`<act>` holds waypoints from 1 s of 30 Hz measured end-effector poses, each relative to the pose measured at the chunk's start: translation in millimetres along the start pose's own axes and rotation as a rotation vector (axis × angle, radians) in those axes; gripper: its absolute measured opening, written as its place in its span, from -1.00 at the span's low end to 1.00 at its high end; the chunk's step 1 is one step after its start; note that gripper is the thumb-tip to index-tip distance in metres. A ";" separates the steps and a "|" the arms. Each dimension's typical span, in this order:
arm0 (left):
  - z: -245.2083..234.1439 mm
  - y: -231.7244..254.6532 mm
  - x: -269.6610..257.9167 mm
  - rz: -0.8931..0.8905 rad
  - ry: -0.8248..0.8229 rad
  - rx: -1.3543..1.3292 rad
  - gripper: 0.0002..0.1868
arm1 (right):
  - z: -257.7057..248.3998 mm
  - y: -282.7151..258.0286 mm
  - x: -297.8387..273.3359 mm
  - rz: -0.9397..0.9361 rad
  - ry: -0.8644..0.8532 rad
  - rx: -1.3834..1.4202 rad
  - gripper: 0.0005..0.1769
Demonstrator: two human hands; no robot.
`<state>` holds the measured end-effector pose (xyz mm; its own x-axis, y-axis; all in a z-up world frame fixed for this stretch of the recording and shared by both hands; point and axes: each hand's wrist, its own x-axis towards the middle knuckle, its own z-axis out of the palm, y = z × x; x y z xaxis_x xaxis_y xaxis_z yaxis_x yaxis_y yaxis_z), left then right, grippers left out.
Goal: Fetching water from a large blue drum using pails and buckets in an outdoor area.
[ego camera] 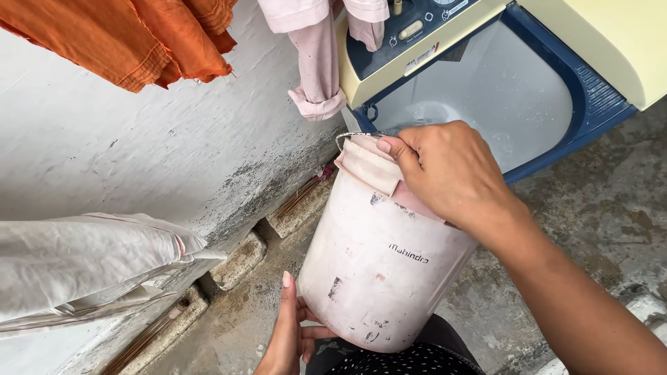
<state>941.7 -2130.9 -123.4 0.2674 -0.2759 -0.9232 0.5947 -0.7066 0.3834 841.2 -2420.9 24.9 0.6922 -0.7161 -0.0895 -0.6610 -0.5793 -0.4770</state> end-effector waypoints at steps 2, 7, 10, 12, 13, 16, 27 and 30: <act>0.9 10.8 -11.4 0.033 -0.015 -0.035 0.22 | 7.0 0.4 -8.5 -0.050 0.037 -0.012 -0.57; 6.2 29.0 -30.6 0.139 -0.043 -0.071 0.13 | 18.0 -3.4 -23.8 -0.109 0.095 -0.038 -0.54; 8.6 39.0 -41.6 0.214 -0.113 -0.128 0.08 | 22.6 -5.4 -29.4 -0.078 0.079 -0.035 -0.52; 11.7 46.2 -47.1 0.261 -0.155 -0.157 0.05 | 25.9 -2.5 -30.7 -0.062 0.067 -0.035 -0.52; 13.4 50.2 -48.5 0.292 -0.180 -0.174 0.03 | 27.1 -0.4 -30.5 -0.063 0.081 -0.051 -0.49; 17.8 57.3 -53.8 0.323 -0.215 -0.186 0.01 | 27.0 4.9 -28.3 -0.070 0.121 -0.072 -0.46; 32.9 67.2 -66.1 0.445 -0.349 -0.225 -0.13 | 17.9 18.0 -24.6 -0.023 0.215 -0.079 -0.47; 31.4 64.3 -64.2 0.437 -0.382 -0.247 -0.11 | 20.7 17.5 -25.8 -0.019 0.230 -0.084 -0.47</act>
<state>939.0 -2179.1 -40.3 0.2633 -0.7506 -0.6060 0.6615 -0.3167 0.6798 817.8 -2404.5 0.7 0.6270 -0.7690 0.1246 -0.6768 -0.6169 -0.4018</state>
